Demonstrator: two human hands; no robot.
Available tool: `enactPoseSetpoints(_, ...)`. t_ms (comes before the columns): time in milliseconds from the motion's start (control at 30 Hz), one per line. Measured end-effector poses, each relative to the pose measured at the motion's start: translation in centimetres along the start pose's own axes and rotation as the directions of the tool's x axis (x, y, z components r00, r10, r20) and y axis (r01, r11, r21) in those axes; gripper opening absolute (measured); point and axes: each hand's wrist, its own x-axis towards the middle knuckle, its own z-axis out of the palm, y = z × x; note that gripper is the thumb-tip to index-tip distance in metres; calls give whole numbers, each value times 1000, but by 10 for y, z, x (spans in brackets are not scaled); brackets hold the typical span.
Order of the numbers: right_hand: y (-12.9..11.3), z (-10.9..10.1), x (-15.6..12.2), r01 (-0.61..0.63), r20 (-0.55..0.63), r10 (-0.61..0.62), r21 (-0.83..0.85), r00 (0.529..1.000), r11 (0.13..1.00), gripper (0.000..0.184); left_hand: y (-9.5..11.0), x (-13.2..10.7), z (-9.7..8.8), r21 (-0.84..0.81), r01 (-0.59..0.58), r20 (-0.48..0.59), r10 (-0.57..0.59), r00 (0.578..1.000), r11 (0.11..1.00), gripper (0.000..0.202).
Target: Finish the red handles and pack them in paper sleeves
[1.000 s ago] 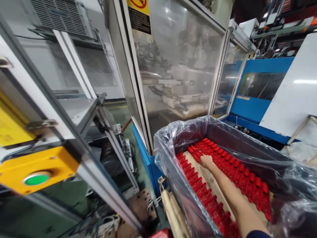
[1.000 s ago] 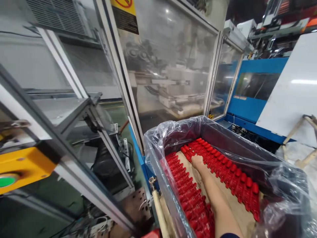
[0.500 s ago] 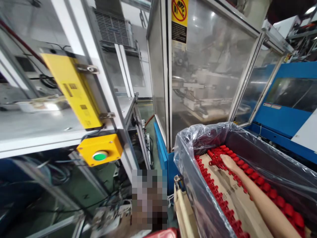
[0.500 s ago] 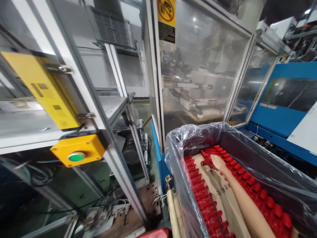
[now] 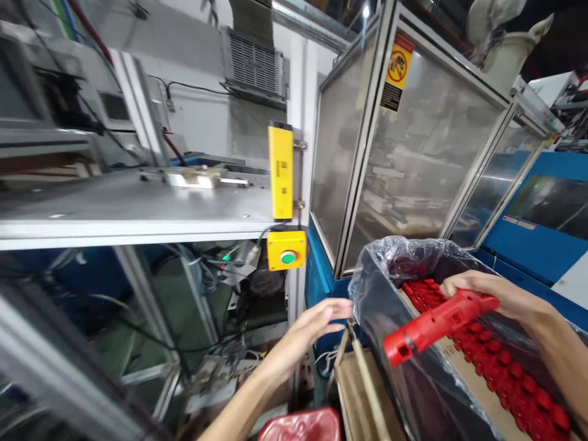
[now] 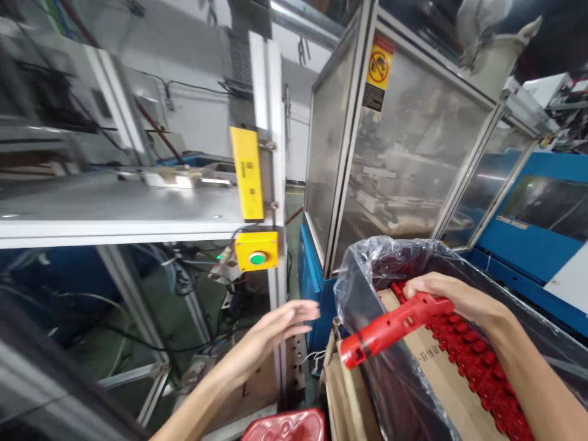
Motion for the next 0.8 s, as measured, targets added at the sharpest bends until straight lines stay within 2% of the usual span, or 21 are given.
enactPoseSetpoints(33,-22,19,9,-1,191,-14,79,981,997,50,2,6,0,-65,23,93,-17,996,998,40)
enactPoseSetpoints(67,-43,39,19,2,329,-45,131,943,991,50,4,8,-1,-120,80,202,-55,978,990,41)
enactPoseSetpoints(100,-61,61,30,12,410,-81,168,909,986,49,5,8,-4,-164,149,300,-94,949,975,44)
enactPoseSetpoints(167,-90,104,53,66,436,-144,189,888,980,47,7,-2,-15,-220,281,465,-153,872,934,52)
enactPoseSetpoints(200,-101,124,64,82,436,-160,191,886,978,47,9,-11,-25,-233,326,511,-170,843,916,55)
enactPoseSetpoints(233,-111,144,74,90,434,-168,194,885,977,47,12,-21,-36,-239,349,526,-181,831,906,58)
enactPoseSetpoints(267,-121,162,84,93,426,-171,198,888,976,49,15,-33,-50,-239,349,513,-187,838,906,59)
enactPoseSetpoints(367,-149,211,103,103,362,-171,201,916,974,57,27,-67,-97,-222,284,378,-186,907,933,59)
enactPoseSetpoints(400,-158,225,105,117,288,-170,191,942,975,58,31,-77,-113,-230,268,342,-180,922,936,60)
enactPoseSetpoints(467,-173,254,101,153,46,-161,142,986,978,57,37,-94,-144,-267,257,306,-172,936,929,61)
enactPoseSetpoints(500,-179,269,95,165,-106,-153,109,983,980,55,40,-101,-157,-292,251,291,-164,942,923,61)
enactPoseSetpoints(567,-185,303,79,161,-377,-126,62,918,985,50,46,-114,-180,-345,221,255,-135,957,912,57)
enactPoseSetpoints(633,-186,343,63,143,-502,-96,55,860,988,45,52,-126,-197,-402,153,200,-77,977,903,55)
enactPoseSetpoints(667,-185,363,56,138,-513,-92,53,853,989,44,56,-131,-204,-430,112,167,-43,985,896,54)
enactPoseSetpoints(800,-190,440,50,116,-344,-84,72,935,991,48,70,-146,-222,-492,-27,40,54,998,870,50)
